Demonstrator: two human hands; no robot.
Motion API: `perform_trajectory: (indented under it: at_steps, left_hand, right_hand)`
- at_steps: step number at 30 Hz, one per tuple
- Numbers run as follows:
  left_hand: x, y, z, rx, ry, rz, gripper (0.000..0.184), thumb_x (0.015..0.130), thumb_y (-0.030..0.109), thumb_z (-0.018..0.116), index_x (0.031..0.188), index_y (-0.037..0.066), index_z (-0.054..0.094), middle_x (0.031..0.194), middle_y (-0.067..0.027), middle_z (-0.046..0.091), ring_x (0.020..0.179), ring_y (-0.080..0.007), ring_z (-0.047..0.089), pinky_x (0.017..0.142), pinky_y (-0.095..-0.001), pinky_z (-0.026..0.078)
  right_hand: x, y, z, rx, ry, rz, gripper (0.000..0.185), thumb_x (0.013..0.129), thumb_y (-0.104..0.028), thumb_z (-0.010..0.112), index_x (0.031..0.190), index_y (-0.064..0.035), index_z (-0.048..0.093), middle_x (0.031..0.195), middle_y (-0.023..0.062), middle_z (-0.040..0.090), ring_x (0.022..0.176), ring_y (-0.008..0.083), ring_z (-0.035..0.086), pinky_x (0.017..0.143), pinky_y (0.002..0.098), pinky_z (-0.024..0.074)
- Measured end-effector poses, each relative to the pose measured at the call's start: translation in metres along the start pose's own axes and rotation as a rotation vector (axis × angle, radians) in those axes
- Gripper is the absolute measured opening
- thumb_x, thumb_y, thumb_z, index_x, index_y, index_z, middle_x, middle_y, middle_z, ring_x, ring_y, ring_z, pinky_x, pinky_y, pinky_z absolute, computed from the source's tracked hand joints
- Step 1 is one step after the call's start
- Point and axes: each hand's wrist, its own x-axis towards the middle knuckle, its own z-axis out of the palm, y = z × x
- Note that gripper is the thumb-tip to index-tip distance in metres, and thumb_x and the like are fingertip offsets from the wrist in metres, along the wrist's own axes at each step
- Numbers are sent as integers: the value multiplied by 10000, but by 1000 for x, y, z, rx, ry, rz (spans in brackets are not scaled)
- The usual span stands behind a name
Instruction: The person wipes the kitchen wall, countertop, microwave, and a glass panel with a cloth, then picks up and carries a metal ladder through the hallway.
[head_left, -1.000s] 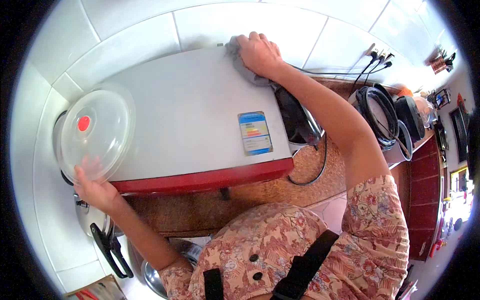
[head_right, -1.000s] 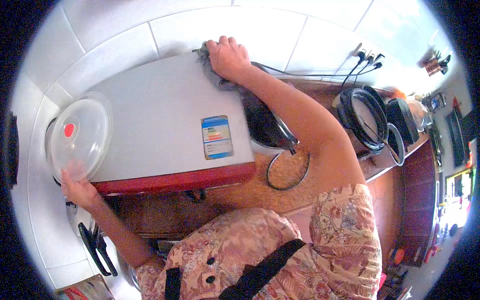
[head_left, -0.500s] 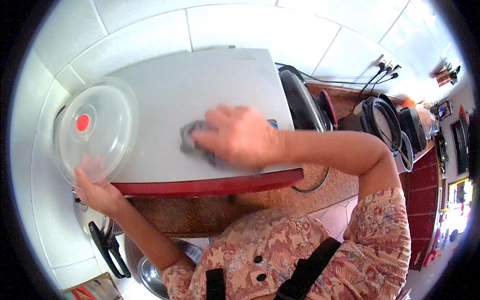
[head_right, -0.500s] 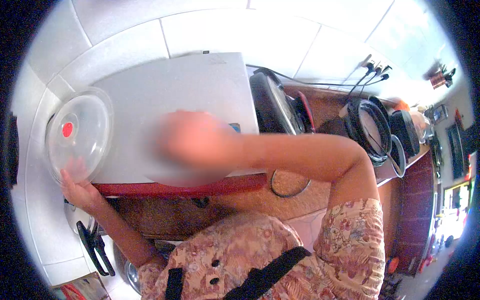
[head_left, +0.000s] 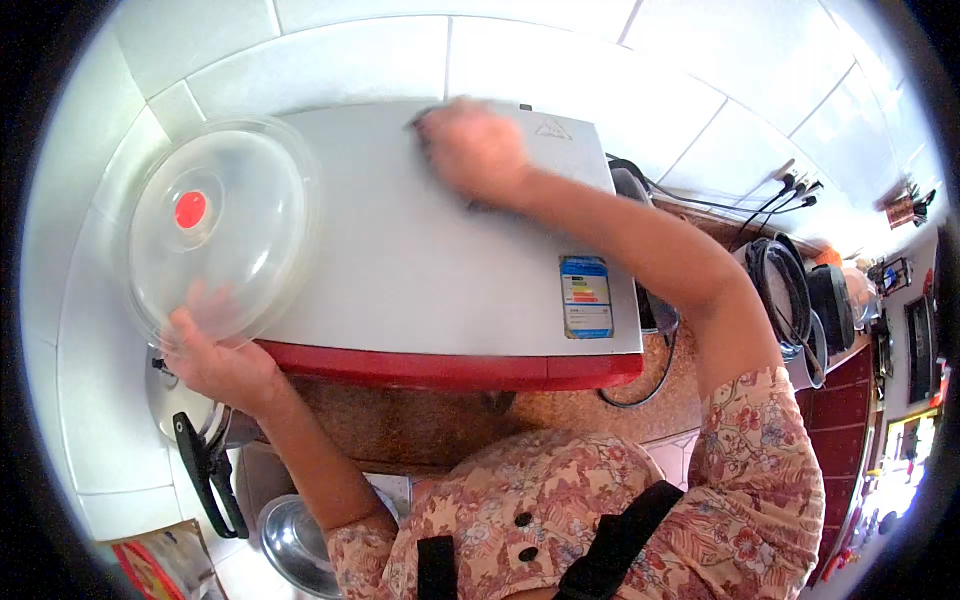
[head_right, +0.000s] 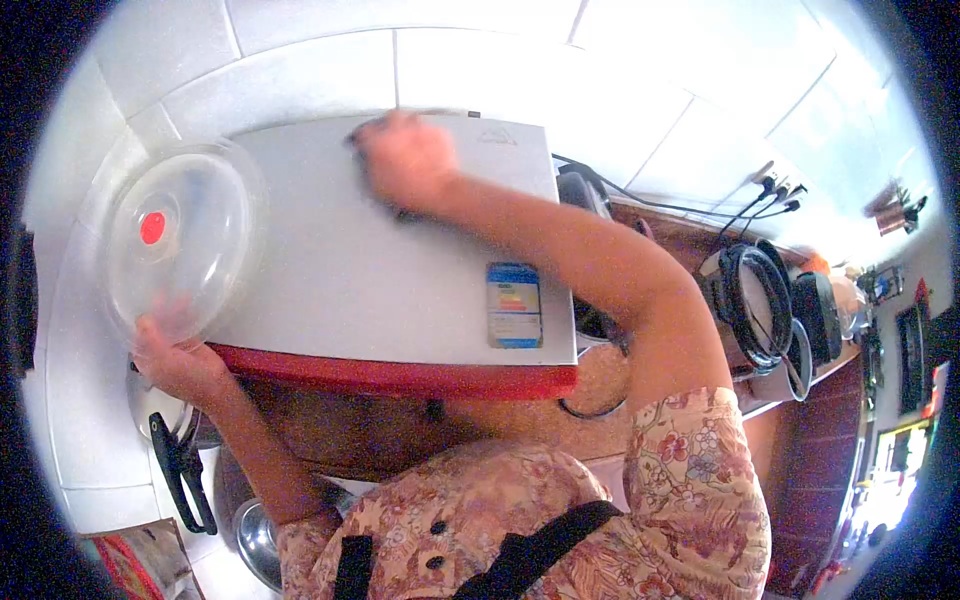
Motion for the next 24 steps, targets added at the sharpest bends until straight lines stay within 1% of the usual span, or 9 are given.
perform_trajectory:
  at_steps: [3, 6, 8, 11, 13, 15, 17, 23, 24]
  left_hand:
    - [3, -9, 2, -416, 74, -139, 271, 939, 146, 496, 1062, -95, 506, 1057, -234, 611, 838, -298, 656, 742, -376, 577]
    - [4, 9, 6, -749, 152, -289, 283, 932, 140, 519, 1079, -98, 479, 1076, -254, 607, 859, -305, 654, 749, -390, 582]
    - [5, 7, 6, -766, 132, -279, 306, 931, 149, 529, 1088, -106, 470, 1071, -262, 605, 871, -308, 651, 752, -394, 584]
    - [4, -1, 7, -710, 120, -284, 326, 927, 157, 534, 1100, -111, 467, 1065, -258, 607, 884, -306, 647, 756, -394, 580]
    - [4, -3, 7, -665, 104, -304, 329, 922, 154, 532, 1108, -110, 468, 1060, -250, 609, 883, -301, 647, 760, -392, 573]
    - [2, 3, 4, -630, 79, -335, 329, 916, 144, 528, 1118, -108, 468, 1053, -241, 611, 873, -294, 648, 763, -390, 566]
    - [-1, -12, 5, -376, 7, -127, 334, 908, 143, 530, 1126, -102, 466, 1038, -234, 615, 868, -287, 647, 763, -385, 561]
    - [1, 13, 14, -660, 174, -286, 362, 898, 156, 544, 1144, -91, 450, 1041, -228, 616, 845, -277, 651, 728, -364, 562]
    - [1, 9, 15, -668, 187, -282, 367, 898, 159, 548, 1146, -91, 446, 1046, -228, 615, 844, -276, 651, 720, -361, 563]
  right_hand:
    - [-26, -70, -13, 169, -26, -269, 241, 837, -157, 562, 1060, -71, 597, 992, 185, 579, 870, 330, 613, 724, 435, 530]
    - [-58, -93, -29, 353, -22, -468, 222, 826, -171, 582, 1022, -66, 593, 954, 182, 572, 830, 322, 607, 675, 414, 535]
    - [-65, -89, -30, 428, -13, -566, 207, 825, -171, 583, 1002, -63, 584, 938, 181, 568, 805, 315, 602, 640, 407, 534]
    - [-37, -62, -8, 387, 31, -510, 197, 837, -172, 579, 1002, -66, 577, 915, 166, 572, 773, 294, 599, 615, 393, 531]
    - [-5, -37, -5, 182, -3, -326, 179, 841, -156, 544, 982, -67, 607, 932, 188, 598, 877, 337, 629, 682, 438, 543]
    - [26, 16, 22, -25, 31, -150, 196, 882, -157, 514, 1028, -69, 610, 947, 190, 607, 877, 320, 634, 709, 431, 545]
    - [45, 53, 25, -195, -2, 22, 217, 898, -159, 500, 1063, -60, 601, 950, 193, 611, 866, 306, 638, 701, 418, 548]
    - [41, 49, 24, -160, -23, 117, 207, 887, -123, 498, 1053, -34, 585, 956, 189, 615, 827, 294, 639, 661, 391, 547]
    - [28, 37, 20, -110, -3, -20, 191, 872, -123, 512, 1025, -35, 586, 938, 182, 616, 795, 292, 639, 651, 395, 546]
